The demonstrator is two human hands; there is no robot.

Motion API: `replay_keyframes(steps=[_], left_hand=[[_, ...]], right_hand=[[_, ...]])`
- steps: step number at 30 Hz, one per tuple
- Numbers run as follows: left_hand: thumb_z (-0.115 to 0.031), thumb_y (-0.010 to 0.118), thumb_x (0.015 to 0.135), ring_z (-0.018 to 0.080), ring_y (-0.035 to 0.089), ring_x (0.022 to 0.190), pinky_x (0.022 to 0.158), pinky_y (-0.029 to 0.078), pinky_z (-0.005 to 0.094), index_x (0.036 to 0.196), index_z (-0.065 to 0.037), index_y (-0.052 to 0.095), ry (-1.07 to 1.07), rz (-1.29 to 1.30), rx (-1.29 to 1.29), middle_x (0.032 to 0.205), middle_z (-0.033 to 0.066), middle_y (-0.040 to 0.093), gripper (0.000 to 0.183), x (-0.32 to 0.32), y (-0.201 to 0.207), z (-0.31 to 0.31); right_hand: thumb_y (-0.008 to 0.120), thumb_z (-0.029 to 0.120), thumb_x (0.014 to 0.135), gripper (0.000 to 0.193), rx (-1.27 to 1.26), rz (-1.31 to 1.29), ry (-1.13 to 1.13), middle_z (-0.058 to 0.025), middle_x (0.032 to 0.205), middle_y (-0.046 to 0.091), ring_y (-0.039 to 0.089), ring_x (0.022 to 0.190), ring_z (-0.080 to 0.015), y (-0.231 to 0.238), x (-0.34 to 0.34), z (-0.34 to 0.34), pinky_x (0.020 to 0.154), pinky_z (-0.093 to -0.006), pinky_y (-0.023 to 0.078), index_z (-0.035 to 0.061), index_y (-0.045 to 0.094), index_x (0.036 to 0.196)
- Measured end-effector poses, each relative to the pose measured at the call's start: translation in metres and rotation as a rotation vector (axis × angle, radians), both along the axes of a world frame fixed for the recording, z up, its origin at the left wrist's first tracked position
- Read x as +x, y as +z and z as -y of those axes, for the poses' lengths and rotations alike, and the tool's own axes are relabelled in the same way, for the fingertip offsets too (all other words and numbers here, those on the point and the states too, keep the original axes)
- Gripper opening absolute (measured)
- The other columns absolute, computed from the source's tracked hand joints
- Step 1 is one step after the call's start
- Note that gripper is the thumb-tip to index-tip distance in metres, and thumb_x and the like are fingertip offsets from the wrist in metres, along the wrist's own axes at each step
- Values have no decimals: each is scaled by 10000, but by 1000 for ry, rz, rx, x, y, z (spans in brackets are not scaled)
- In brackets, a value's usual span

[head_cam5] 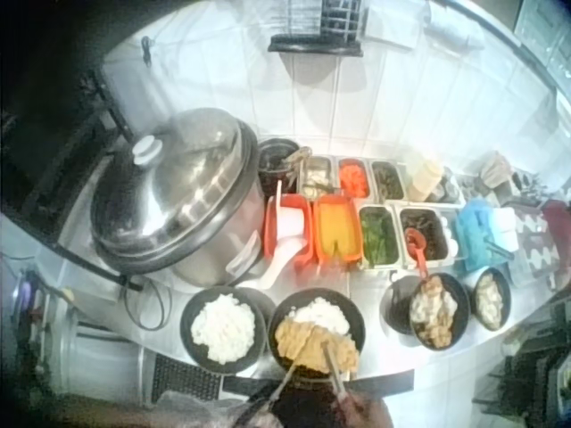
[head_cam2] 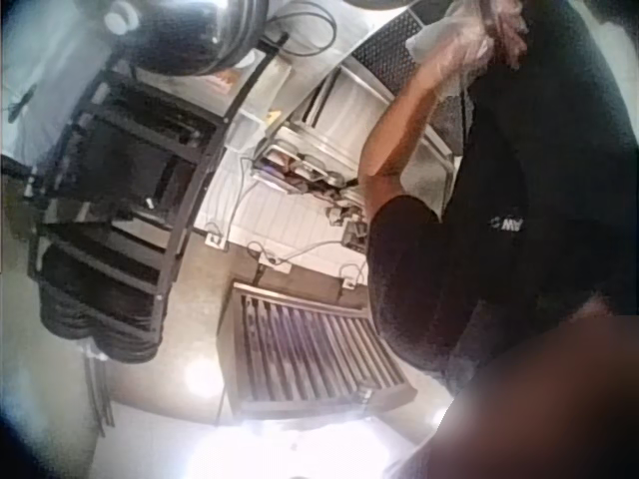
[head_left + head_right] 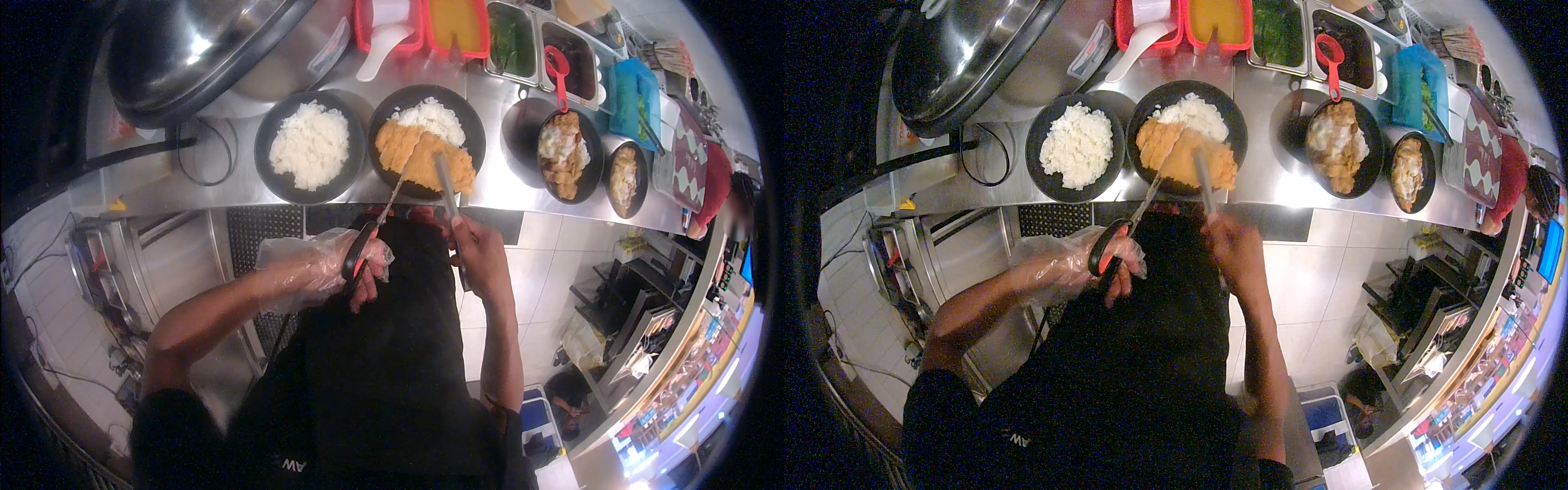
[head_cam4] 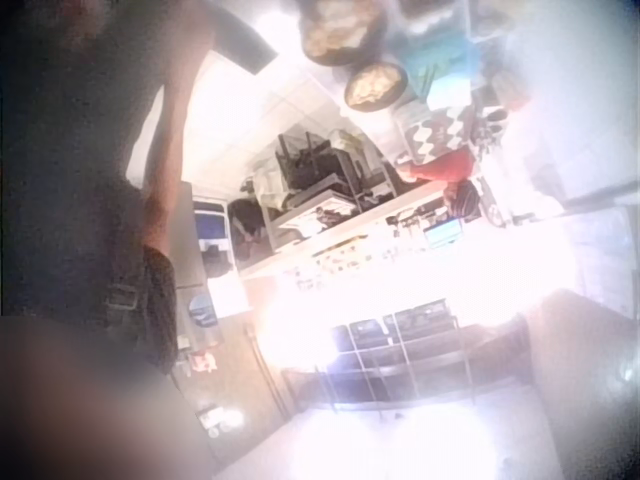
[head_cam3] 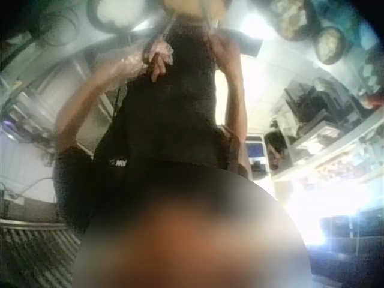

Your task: The person assembles rice bowls in a commercial kitchen. They add sauce to a bowl, cut a breaded cutlet over rice using shears, and top the bowls with lettuce and seasoning. The finished bowls are placed on a tray.

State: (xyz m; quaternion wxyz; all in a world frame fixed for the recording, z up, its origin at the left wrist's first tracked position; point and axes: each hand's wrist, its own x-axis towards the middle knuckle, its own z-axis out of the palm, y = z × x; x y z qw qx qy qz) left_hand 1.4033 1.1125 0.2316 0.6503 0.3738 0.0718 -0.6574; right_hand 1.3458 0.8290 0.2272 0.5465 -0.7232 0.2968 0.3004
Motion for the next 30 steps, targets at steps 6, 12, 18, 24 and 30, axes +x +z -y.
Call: replay_keyframes(steps=[6,12,18,24,30], left_hand=[[-556,606,898,295,684,619,541,559,398,1065,8,604,67,185,23,885,230,651,589,-6,-3,10],[-557,661,906,319,694,618,560,570,427,1094,30,621,-33,127,114,827,242,671,618,-7,4,10],[-415,686,876,322,685,597,542,578,438,977,39,632,-17,-110,319,789,243,666,468,1,21,28],[-349,719,863,331,660,528,463,553,464,1014,46,639,62,-168,303,757,233,675,430,3,-27,46],[-286,731,851,303,637,490,417,522,432,1006,55,619,200,-164,225,721,223,660,392,7,-39,56]], right_hand=[[568,372,1053,433,24,-21,-10,-14,859,616,556,778,-84,7,5,1,629,-257,501,-17,703,1188],[572,359,1053,433,49,-39,-54,-16,876,622,554,775,-81,12,9,2,625,-252,491,-34,699,1181],[570,349,1053,436,100,-42,-93,-18,892,625,557,765,-81,11,11,6,622,-248,490,-46,687,1196],[581,353,1048,445,125,-29,-101,-22,896,625,551,756,-75,8,11,7,616,-251,488,-52,681,1203],[585,350,1048,432,115,-35,-111,-12,875,622,551,735,-73,5,12,6,611,-250,491,-41,685,1200]])
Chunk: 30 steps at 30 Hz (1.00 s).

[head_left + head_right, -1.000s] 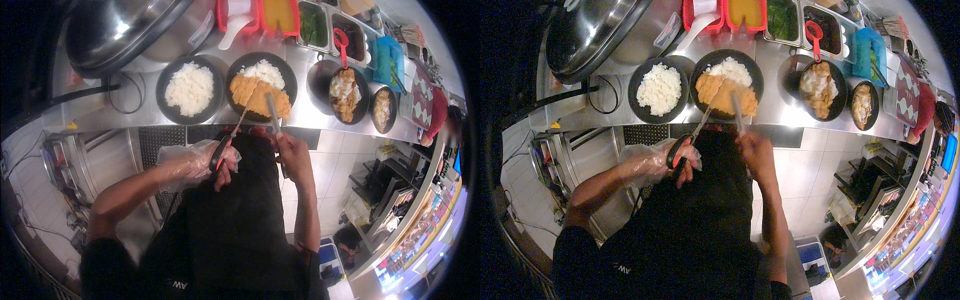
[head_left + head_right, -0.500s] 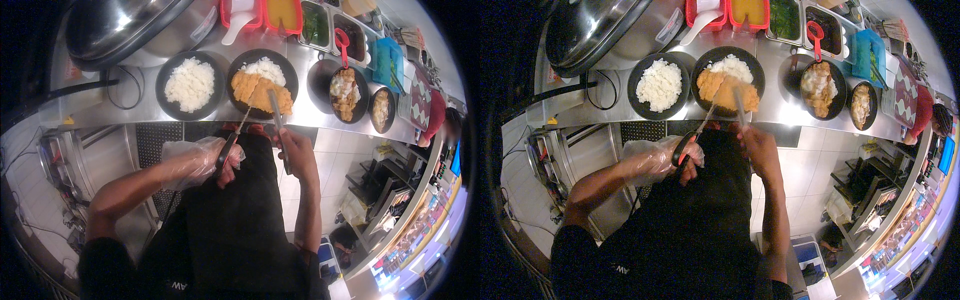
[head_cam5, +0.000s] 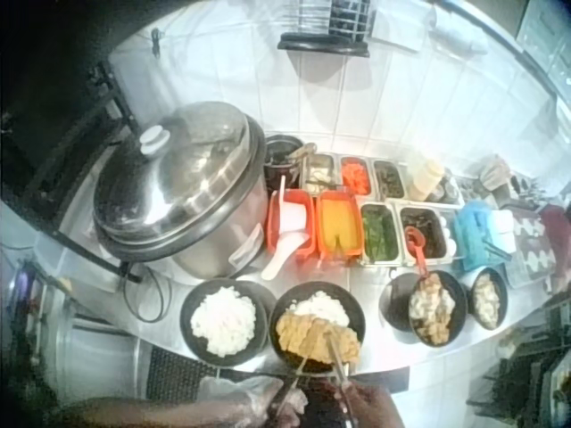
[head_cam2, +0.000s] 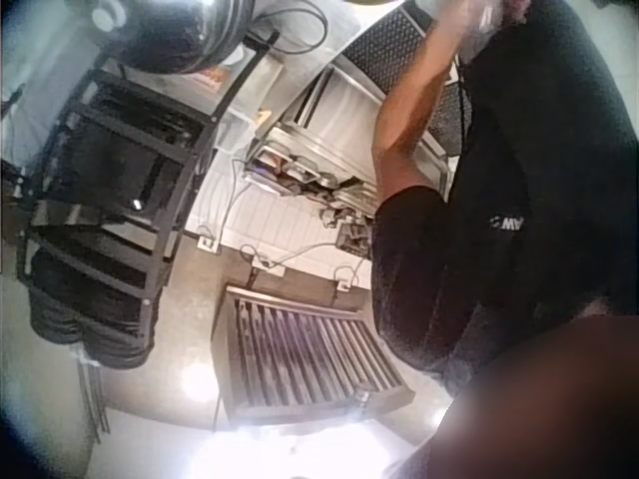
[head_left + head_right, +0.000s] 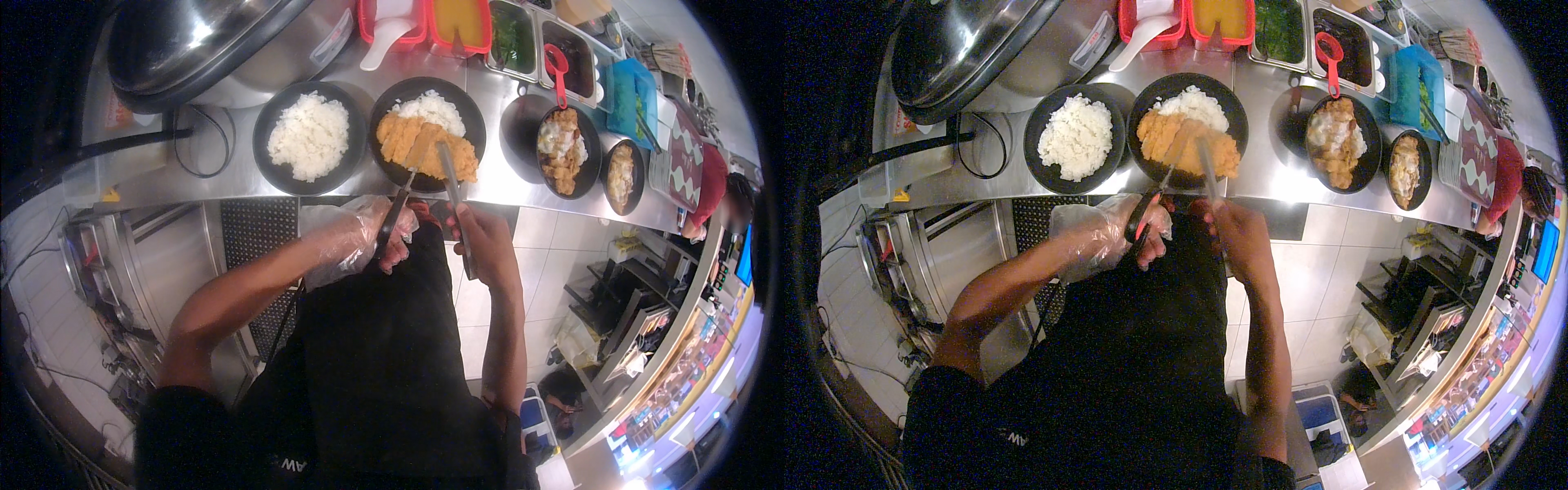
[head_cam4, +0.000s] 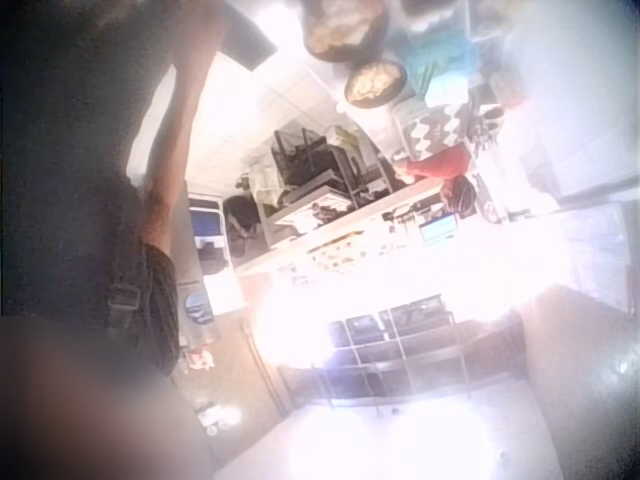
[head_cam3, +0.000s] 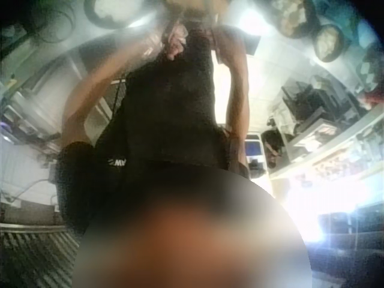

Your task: The person assembles rice bowls in a commercial kitchen. They add sauce to a bowl, cut a breaded cutlet over rice using shears, and top the bowls with lettuce and seasoning. The finished bowls are placed on a tray.

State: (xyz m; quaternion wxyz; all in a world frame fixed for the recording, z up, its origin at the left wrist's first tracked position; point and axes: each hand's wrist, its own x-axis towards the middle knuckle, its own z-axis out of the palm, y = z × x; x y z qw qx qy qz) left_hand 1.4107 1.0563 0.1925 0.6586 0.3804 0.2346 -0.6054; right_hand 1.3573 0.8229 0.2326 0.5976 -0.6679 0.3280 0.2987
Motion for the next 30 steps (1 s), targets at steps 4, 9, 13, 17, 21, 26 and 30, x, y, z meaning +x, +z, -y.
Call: replay_keyframes(steps=[4,9,13,17,21,26,30], left_hand=[[-312,718,859,280,629,495,441,525,408,981,57,625,-169,233,-46,720,215,656,399,-6,-15,-9],[-501,595,975,219,604,510,472,512,352,913,4,575,-179,346,-64,750,213,634,509,2,22,-14],[-449,635,946,220,610,518,471,514,364,915,1,592,-218,260,38,748,206,640,454,7,27,-11],[-457,658,924,269,632,505,420,512,412,945,14,613,-140,162,-7,727,200,644,474,4,-3,-12],[-521,644,934,304,648,494,400,514,447,983,33,631,-70,213,-11,717,210,652,556,4,-31,-2],[-400,658,899,281,646,491,400,513,419,956,43,647,-217,355,-67,709,210,650,446,12,-6,-2],[-319,672,844,263,628,467,396,506,398,872,42,651,-227,350,17,698,199,640,362,11,9,2]], right_hand=[[565,373,1053,432,-45,-8,9,-17,858,619,560,708,-80,1,0,-4,597,-244,492,-25,694,1157],[510,393,1068,442,40,-20,-89,-30,851,623,574,691,-93,18,-18,-10,577,-245,491,-10,691,1065],[536,360,1058,410,53,20,-167,-25,862,625,562,686,-86,11,-28,-15,574,-244,492,-4,696,1152],[552,310,1057,383,-85,77,-63,-7,861,603,523,684,-61,9,-27,-11,568,-230,472,-4,684,1232],[557,283,1059,369,-65,83,-68,3,842,579,494,685,-50,4,-28,-2,554,-219,436,-27,683,1215],[564,271,1056,355,-113,80,-46,4,820,566,484,685,-46,2,-28,1,533,-208,410,-31,689,1194],[564,270,1056,348,-131,90,-12,9,810,560,475,675,-40,2,-31,2,535,-207,408,-23,692,1192]])
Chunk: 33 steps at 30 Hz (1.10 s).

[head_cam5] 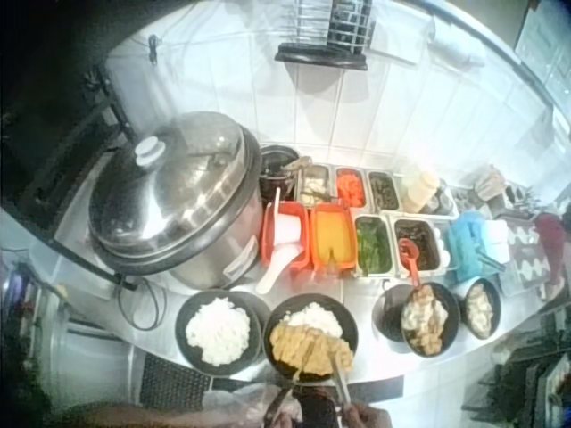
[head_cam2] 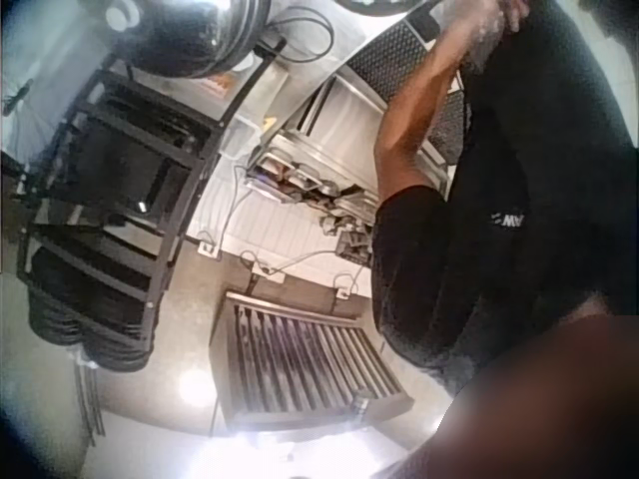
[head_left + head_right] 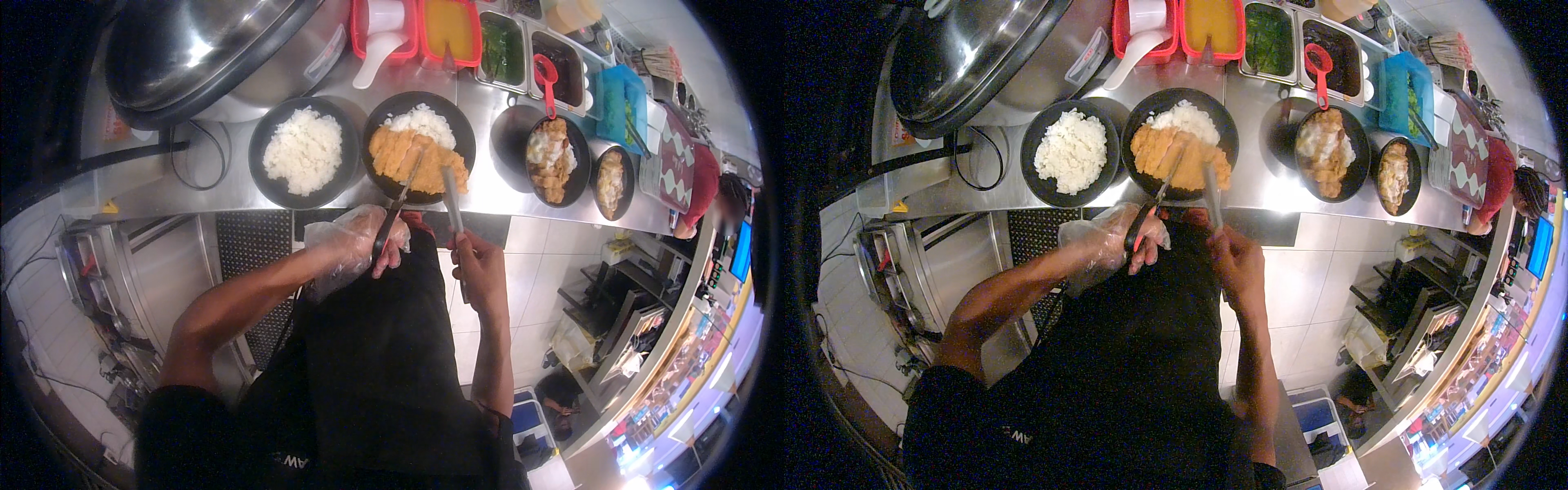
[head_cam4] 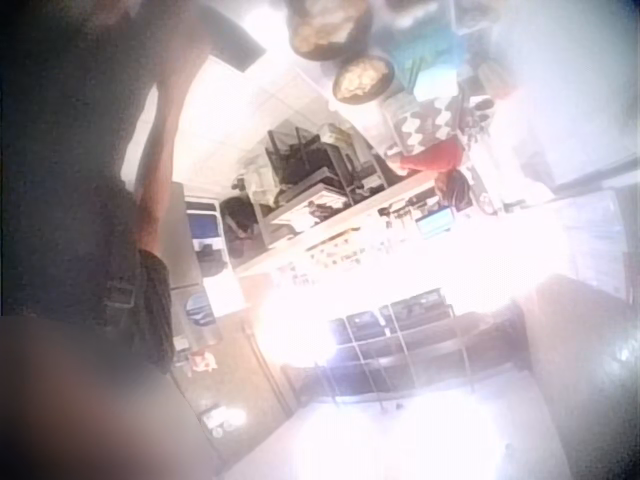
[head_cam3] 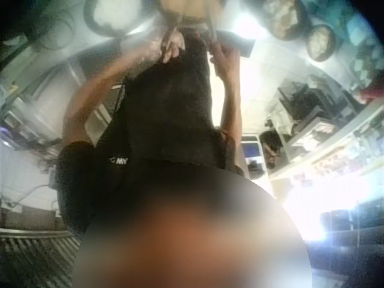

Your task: The person assembles rice bowls in a commercial kitchen. They add sauce to a bowl, cut a breaded cutlet over rice using shears, and top the bowls with lettuce and seasoning. The finished bowls are placed on a tray.

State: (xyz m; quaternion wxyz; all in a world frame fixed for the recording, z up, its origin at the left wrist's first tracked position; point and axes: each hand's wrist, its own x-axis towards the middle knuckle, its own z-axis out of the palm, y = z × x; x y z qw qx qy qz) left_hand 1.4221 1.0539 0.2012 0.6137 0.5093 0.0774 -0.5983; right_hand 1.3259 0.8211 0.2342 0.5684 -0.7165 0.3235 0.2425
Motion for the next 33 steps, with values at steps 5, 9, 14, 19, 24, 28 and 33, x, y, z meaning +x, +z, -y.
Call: replay_keyframes(steps=[5,9,14,19,24,28,33], left_hand=[[-328,616,924,204,616,541,466,529,349,873,27,621,103,-106,-65,721,167,601,358,13,-12,5],[-389,575,973,184,596,541,463,522,339,820,14,617,50,-82,-145,711,142,585,432,20,-12,3],[-535,514,1013,199,643,590,483,535,365,871,24,620,-16,-77,-118,712,147,598,586,20,-16,-2],[-506,674,923,224,695,715,518,572,385,1042,-15,626,93,-168,-347,908,151,619,508,-13,12,-18],[-422,734,889,278,711,710,547,590,418,1055,14,647,3,-193,-208,905,185,654,474,-33,27,-34],[-326,721,872,304,690,599,531,582,435,946,46,663,189,-389,56,795,213,680,384,-46,44,-10],[-276,750,825,316,693,630,525,580,465,923,41,659,199,-396,-6,798,203,664,344,-51,33,-14]], right_hand=[[560,272,1056,342,-3,1,37,21,786,551,469,662,-40,-1,0,2,546,-214,412,-10,702,1186],[554,274,1057,341,-3,-32,54,23,781,554,469,660,-42,10,4,3,551,-216,414,-7,705,1179],[550,288,1056,357,-22,-47,84,16,809,576,498,691,-46,8,6,9,572,-221,429,-11,698,1184],[551,309,1055,392,98,-21,33,3,883,615,531,745,-58,5,6,16,591,-232,455,-25,679,1215],[559,275,1056,390,162,-56,-6,-18,911,629,537,752,-70,9,15,14,590,-239,464,-54,659,1241],[565,233,1055,372,228,-39,-19,-40,913,632,536,753,-78,8,16,18,584,-244,463,-76,646,1245],[571,221,1052,365,260,-35,9,-57,912,629,531,751,-87,5,18,24,583,-248,462,-88,645,1230]])
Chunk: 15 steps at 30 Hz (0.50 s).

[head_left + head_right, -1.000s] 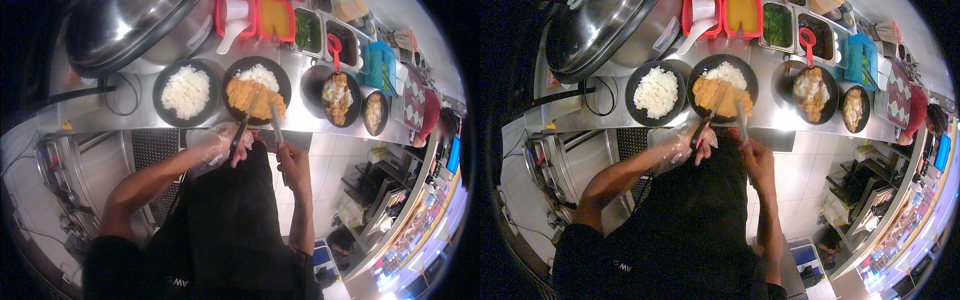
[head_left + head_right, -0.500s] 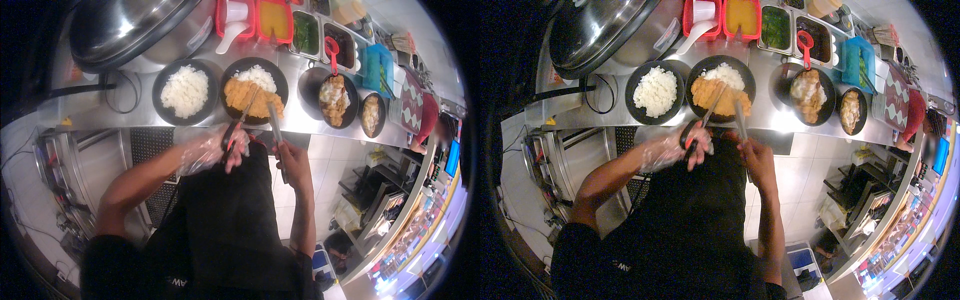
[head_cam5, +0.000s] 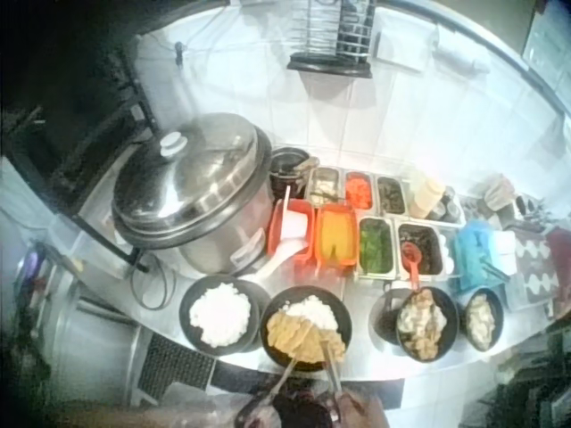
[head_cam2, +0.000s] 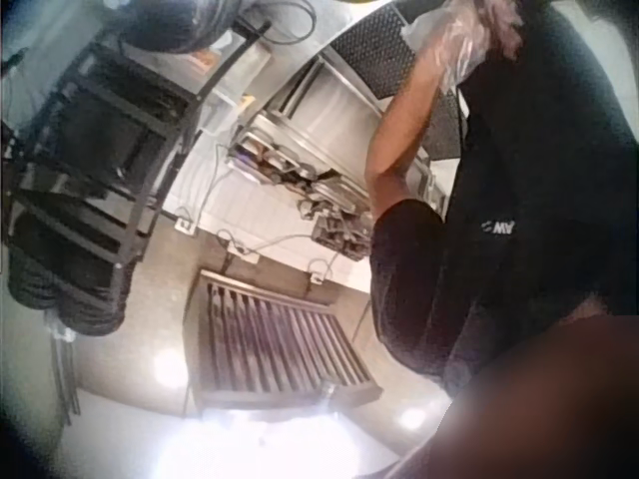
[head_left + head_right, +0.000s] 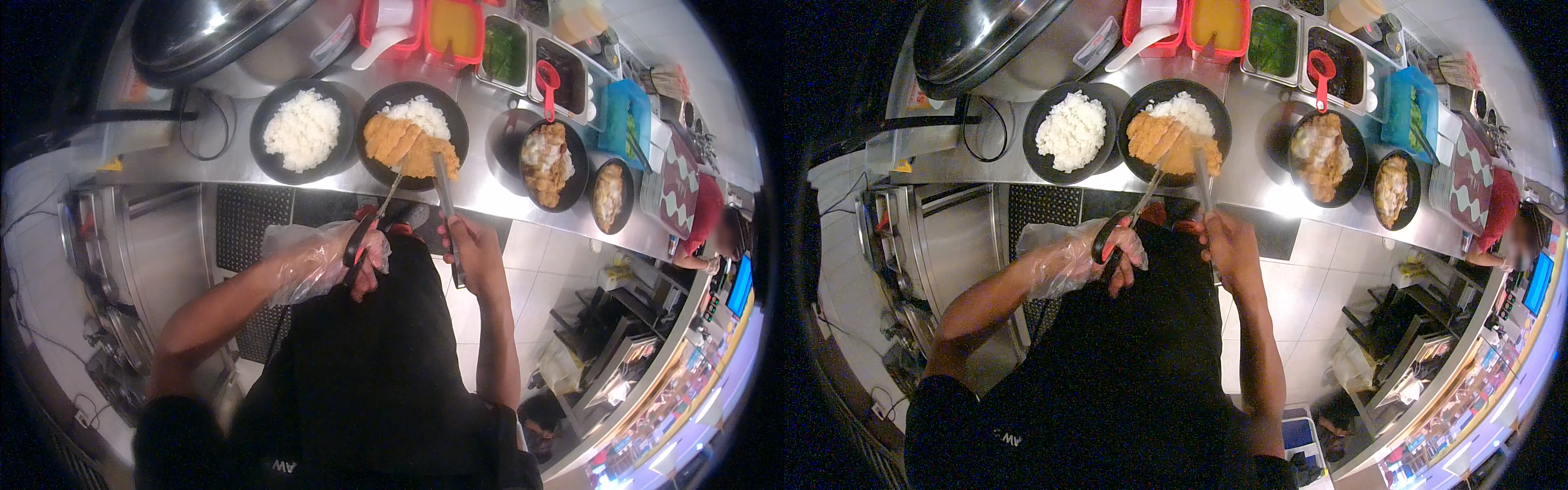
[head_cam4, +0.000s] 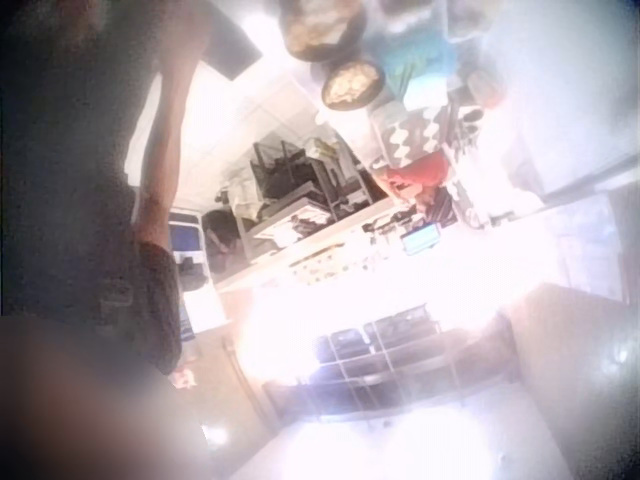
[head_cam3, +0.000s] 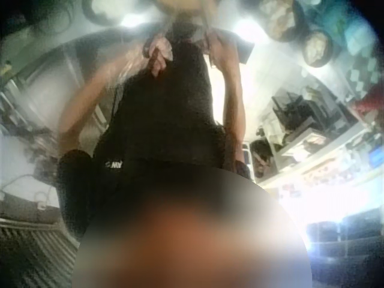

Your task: The person assembles rice bowls in a commercial kitchen. They add sauce to a bowl, cut a breaded cutlet over rice using shears, and top the bowls with lettuce and seasoning. The finished bowls are placed on a tray.

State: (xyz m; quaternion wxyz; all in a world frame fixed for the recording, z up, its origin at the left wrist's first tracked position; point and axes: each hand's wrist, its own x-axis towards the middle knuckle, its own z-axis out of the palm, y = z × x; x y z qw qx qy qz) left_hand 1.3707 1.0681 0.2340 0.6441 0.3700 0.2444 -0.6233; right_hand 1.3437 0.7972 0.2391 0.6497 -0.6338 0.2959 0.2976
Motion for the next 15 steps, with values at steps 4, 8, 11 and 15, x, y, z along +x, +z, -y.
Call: replay_keyframes(steps=[4,8,11,15], left_hand=[[-273,751,822,314,684,623,527,577,457,913,41,663,30,22,67,778,198,657,339,0,9,7],[-293,766,822,309,670,600,522,571,453,905,27,660,-80,49,105,791,180,658,347,7,25,6],[-333,746,848,312,667,590,509,569,457,898,16,649,-25,77,30,785,174,655,365,12,25,8],[-420,700,889,321,675,598,497,569,465,902,17,640,35,109,-14,792,195,659,442,15,-32,15]], right_hand=[[567,220,1053,359,32,3,-35,-61,911,624,527,749,-92,1,1,2,585,-252,460,-88,648,1218],[566,224,1054,359,22,30,-24,-61,911,623,529,752,-93,4,1,2,587,-254,460,-87,651,1210],[569,230,1053,363,-25,-9,-14,-61,914,624,534,757,-93,17,9,-3,589,-254,461,-87,651,1209],[566,236,1054,363,-22,-23,-16,-52,913,627,537,761,-88,12,5,-4,591,-251,464,-80,655,1209]])
